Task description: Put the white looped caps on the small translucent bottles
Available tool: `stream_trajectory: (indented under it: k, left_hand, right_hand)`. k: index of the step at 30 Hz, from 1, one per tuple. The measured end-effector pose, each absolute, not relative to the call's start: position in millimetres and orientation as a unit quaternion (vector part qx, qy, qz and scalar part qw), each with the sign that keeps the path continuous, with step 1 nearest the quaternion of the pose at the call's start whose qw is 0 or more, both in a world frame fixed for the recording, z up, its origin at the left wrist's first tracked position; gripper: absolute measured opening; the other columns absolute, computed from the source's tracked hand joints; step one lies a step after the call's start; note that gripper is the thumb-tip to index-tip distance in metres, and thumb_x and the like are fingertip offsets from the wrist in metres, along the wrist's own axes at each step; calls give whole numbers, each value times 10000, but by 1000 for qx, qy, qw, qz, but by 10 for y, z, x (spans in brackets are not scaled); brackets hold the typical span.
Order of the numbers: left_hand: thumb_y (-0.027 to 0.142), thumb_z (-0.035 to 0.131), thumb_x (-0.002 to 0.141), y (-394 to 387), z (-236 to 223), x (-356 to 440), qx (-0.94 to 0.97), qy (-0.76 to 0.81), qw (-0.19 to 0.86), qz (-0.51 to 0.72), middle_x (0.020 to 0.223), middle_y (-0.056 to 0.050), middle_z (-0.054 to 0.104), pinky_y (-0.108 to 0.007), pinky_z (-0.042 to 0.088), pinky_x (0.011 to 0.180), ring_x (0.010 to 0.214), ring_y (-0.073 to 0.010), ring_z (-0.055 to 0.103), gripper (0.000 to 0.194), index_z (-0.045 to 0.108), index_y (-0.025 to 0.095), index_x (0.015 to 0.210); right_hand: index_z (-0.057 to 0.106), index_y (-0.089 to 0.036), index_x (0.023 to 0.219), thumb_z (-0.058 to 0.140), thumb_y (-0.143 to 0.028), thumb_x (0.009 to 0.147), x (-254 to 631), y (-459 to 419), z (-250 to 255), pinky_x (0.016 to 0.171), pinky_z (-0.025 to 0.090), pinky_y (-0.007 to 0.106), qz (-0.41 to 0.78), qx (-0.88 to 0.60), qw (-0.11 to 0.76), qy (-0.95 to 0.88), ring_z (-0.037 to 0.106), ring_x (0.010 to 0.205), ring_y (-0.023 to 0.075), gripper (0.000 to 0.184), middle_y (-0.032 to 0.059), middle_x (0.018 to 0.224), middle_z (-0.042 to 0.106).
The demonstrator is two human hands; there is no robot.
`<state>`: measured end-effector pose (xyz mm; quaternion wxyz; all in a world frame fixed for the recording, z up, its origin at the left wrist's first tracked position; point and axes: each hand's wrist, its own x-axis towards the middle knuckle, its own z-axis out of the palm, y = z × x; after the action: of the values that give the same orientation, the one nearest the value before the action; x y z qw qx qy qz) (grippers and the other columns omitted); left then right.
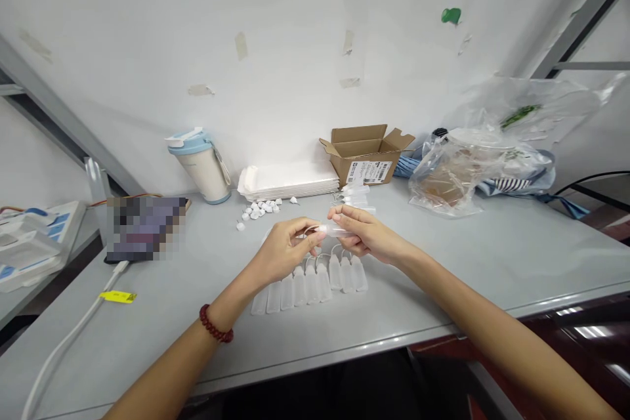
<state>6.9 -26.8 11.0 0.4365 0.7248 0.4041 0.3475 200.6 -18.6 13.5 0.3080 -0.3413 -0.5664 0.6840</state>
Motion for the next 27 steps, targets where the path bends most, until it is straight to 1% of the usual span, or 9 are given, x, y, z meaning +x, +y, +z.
stream_trajectory:
  k: [2, 3, 7, 10, 14, 18, 20, 22, 27]
  left_hand:
    - [374, 579, 817, -276, 108, 69, 729, 400, 421, 362, 878, -47, 633, -262, 523, 636, 671, -138, 596, 242, 643, 159, 910]
    - [380, 572, 821, -278, 108, 68, 730, 400, 421, 359, 879, -49, 634, -263, 525, 634, 685, -143, 592, 247, 648, 159, 901]
    - [440, 512, 848, -273, 111, 73, 713, 406, 475, 319, 682, -37, 617, -255, 504, 555, 593, -140, 581, 354, 634, 138, 708]
    - [449, 553, 818, -255, 115, 87, 652, 423, 525, 347, 600, -18, 575, -245, 474, 487, 500, -117, 546, 369, 607, 127, 647]
    - [480, 559, 806, -230, 105, 88, 578, 450, 569, 375, 593, -21, 561, -224, 438, 430, 485, -108, 525, 404, 622, 105, 670]
    - [508, 546, 810, -228, 87, 83, 576, 445, 574, 375, 593, -20, 556, -217, 429, 421, 481, -102, 518, 434, 619, 101, 676]
    - [500, 540, 816, -238, 88, 88, 590, 437, 566, 374, 584, -13, 553, -222, 441, 438, 483, -102, 519, 422, 614, 107, 681]
    - [472, 535, 828, -254, 95, 94, 618, 430, 544, 370, 578, -9, 561, -231, 460, 475, 491, -104, 527, 394, 608, 114, 680]
    - [328, 558, 839, -283, 83, 97, 727, 421, 382, 386, 653, -11, 612, -238, 479, 611, 597, -117, 576, 219, 615, 140, 743]
  right_hand:
    - [391, -241, 862, 501, -474, 869, 2012, -181, 137, 413, 74, 181, 683, -343, 312, -565, 107, 423, 48, 258, -111, 519, 162]
    - [389, -241, 859, 501, -475, 869, 2013, -179, 136, 412, 76, 180, 681, -345, 313, -565, 109, 422, 48, 259, -111, 518, 164]
    - [379, -239, 862, 484, -501, 870, 1995, -178, 111, 408, 108, 175, 671, -351, 303, -578, 132, 418, 47, 282, -115, 507, 194]
    - [410, -230, 910, 500, -495, 859, 1974, -178, 83, 418, 204, 176, 595, -361, 341, -632, 239, 437, 55, 285, -103, 524, 297]
    - [506, -185, 988, 533, -408, 845, 1953, -173, 63, 470, 333, 204, 446, -397, 395, -698, 423, 529, 83, 266, -56, 605, 425]
    - [555, -163, 990, 524, -355, 839, 1952, -170, 51, 495, 374, 226, 417, -397, 408, -709, 487, 554, 100, 246, -38, 610, 472]
    - [565, -154, 987, 516, -355, 840, 1956, -169, 46, 492, 368, 228, 417, -389, 414, -710, 477, 541, 95, 254, -30, 617, 496]
    - [574, -147, 962, 509, -376, 842, 1959, -168, 46, 480, 348, 226, 417, -387, 418, -708, 445, 515, 89, 267, -39, 586, 477]
    - [562, -151, 842, 523, -490, 809, 1959, -168, 62, 455, 293, 228, 441, -394, 426, -684, 358, 474, 79, 343, -69, 523, 365]
